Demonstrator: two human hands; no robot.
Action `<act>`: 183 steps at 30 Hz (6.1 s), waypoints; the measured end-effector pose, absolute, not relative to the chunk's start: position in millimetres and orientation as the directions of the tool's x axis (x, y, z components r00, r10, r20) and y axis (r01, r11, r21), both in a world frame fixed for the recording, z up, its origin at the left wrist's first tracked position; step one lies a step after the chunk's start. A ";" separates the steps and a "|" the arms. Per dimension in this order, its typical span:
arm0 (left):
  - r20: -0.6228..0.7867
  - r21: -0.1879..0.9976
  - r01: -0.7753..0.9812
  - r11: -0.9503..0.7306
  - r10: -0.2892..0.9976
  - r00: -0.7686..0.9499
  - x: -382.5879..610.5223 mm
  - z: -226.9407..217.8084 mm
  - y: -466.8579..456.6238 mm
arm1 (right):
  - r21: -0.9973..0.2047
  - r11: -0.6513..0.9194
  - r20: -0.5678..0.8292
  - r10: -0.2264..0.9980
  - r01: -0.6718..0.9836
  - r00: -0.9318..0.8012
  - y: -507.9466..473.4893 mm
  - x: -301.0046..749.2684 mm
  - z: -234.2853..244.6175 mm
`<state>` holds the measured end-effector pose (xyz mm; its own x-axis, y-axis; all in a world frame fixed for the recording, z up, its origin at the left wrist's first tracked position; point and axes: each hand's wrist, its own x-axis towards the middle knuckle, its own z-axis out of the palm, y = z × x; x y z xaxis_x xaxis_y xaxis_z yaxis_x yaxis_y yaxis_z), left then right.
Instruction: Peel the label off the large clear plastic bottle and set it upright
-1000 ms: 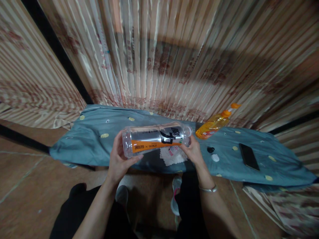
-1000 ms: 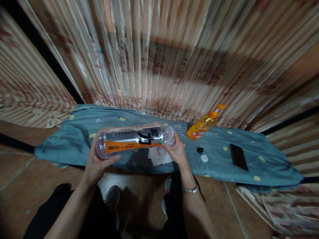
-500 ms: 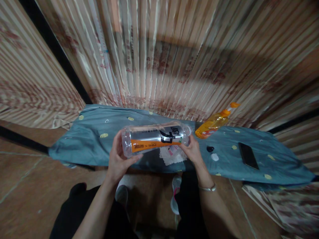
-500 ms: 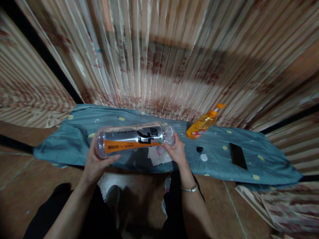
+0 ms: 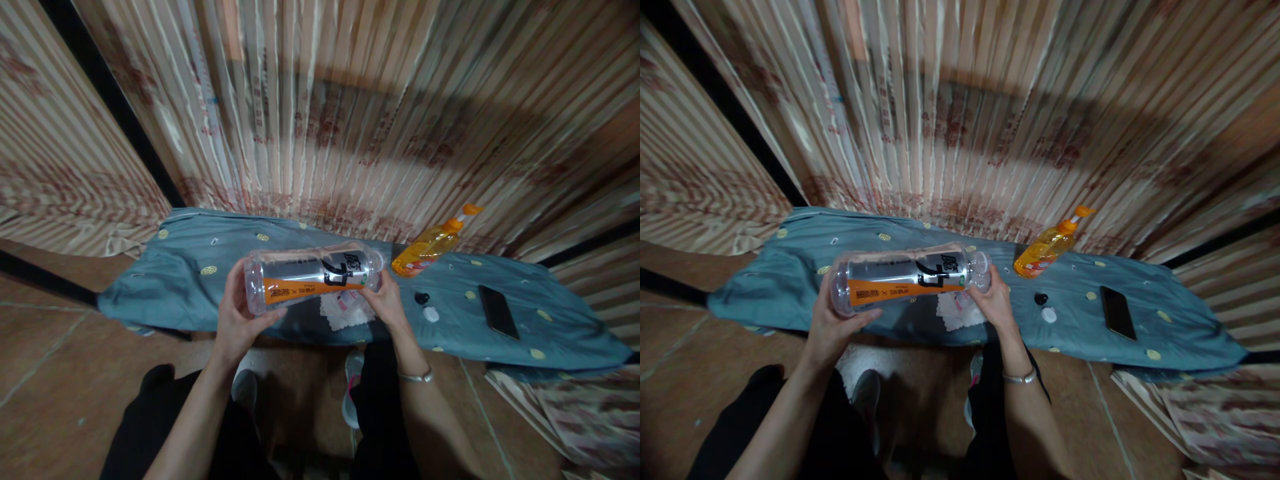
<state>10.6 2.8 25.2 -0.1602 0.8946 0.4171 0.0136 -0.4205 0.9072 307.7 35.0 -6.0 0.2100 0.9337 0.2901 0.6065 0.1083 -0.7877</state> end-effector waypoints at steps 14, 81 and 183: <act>0.421 0.905 0.014 -0.424 0.894 -0.154 10.3 25.9 3.0 | -0.778 0.129 0.300 0.936 0.615 0.184 34.0 308.4 -5.4; 0.498 0.867 0.059 -0.494 0.857 -0.136 10.4 26.1 4.4 | -0.780 0.119 0.309 0.927 0.614 0.213 38.3 311.5 -12.4; 0.492 0.870 0.039 -0.491 0.861 -0.131 12.1 29.7 3.0 | -0.766 0.156 0.349 0.915 0.624 0.200 38.5 311.9 -13.5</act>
